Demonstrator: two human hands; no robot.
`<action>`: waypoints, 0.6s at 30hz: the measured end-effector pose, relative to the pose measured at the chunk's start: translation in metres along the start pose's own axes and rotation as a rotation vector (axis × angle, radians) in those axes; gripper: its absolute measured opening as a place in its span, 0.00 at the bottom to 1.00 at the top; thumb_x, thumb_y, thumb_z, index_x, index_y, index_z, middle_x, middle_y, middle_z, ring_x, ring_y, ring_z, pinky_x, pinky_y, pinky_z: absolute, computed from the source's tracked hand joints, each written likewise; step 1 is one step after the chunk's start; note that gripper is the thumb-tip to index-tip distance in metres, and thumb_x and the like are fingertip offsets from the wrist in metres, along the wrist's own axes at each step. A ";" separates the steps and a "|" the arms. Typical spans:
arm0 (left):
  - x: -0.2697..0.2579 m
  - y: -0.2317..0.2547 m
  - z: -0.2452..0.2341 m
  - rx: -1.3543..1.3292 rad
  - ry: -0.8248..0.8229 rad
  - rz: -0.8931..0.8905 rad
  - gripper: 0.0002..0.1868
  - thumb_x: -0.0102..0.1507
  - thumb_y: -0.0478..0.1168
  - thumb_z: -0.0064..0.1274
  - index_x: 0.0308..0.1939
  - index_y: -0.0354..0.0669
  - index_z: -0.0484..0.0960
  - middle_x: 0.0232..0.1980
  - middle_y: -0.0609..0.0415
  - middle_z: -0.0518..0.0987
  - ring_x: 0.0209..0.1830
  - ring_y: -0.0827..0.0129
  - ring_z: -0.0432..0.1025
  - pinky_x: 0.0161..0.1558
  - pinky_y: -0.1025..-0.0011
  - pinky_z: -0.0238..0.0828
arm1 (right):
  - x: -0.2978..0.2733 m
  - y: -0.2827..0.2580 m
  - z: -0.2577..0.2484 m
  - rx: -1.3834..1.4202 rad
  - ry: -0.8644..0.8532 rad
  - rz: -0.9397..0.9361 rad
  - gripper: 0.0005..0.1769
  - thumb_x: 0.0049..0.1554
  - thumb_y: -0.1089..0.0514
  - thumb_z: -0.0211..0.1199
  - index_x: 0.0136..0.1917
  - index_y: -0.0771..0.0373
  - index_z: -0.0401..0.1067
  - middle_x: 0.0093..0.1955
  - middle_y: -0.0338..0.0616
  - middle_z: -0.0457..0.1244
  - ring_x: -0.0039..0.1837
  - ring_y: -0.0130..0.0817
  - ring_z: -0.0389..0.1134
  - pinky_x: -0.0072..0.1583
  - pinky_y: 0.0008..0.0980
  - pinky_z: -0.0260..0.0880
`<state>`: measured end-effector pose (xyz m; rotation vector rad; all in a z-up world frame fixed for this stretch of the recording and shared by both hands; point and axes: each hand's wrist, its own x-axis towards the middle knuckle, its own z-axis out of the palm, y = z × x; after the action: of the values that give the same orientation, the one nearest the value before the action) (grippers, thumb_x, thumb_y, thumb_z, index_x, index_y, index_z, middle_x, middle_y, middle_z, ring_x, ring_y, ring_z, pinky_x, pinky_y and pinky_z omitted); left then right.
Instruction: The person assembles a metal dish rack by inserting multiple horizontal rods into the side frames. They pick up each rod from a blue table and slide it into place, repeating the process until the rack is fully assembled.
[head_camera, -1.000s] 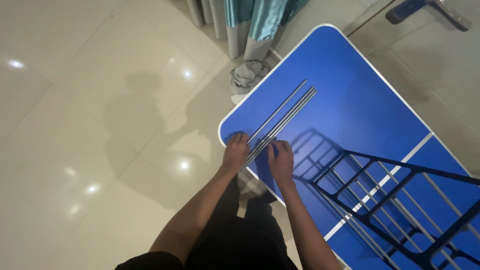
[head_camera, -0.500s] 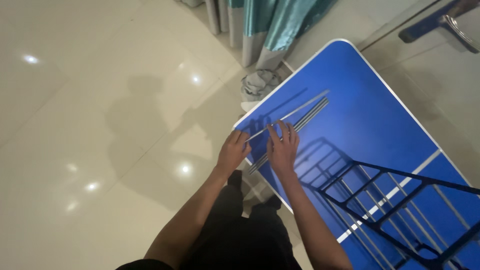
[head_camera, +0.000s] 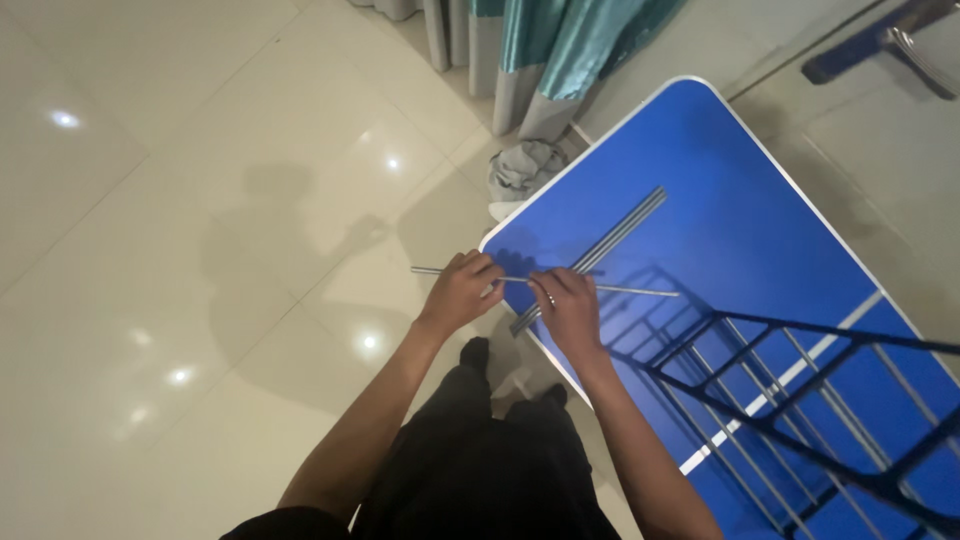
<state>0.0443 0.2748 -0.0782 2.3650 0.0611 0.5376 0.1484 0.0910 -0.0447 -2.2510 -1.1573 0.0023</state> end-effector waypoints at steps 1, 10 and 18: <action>0.000 0.005 0.000 0.014 -0.010 0.014 0.06 0.57 0.36 0.62 0.38 0.44 0.82 0.39 0.54 0.76 0.44 0.61 0.73 0.45 0.62 0.68 | -0.003 -0.005 -0.004 0.002 -0.007 0.013 0.08 0.55 0.61 0.70 0.50 0.62 0.80 0.44 0.43 0.70 0.49 0.42 0.71 0.52 0.42 0.63; -0.002 0.042 -0.013 -0.022 -0.079 0.142 0.11 0.58 0.41 0.64 0.44 0.47 0.86 0.42 0.60 0.79 0.46 0.66 0.72 0.51 0.65 0.64 | -0.035 -0.035 -0.050 0.090 -0.025 0.119 0.12 0.54 0.58 0.68 0.51 0.62 0.78 0.46 0.45 0.70 0.42 0.46 0.72 0.41 0.39 0.71; 0.010 0.082 -0.002 -0.033 -0.162 0.229 0.09 0.60 0.42 0.64 0.43 0.48 0.87 0.38 0.59 0.80 0.43 0.67 0.72 0.49 0.65 0.62 | -0.071 -0.038 -0.091 -0.007 0.014 0.213 0.07 0.57 0.56 0.69 0.49 0.57 0.80 0.40 0.39 0.70 0.37 0.41 0.71 0.39 0.38 0.70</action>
<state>0.0443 0.2160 -0.0200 2.3888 -0.2931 0.4475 0.1006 0.0087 0.0307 -2.3661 -0.9068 0.0669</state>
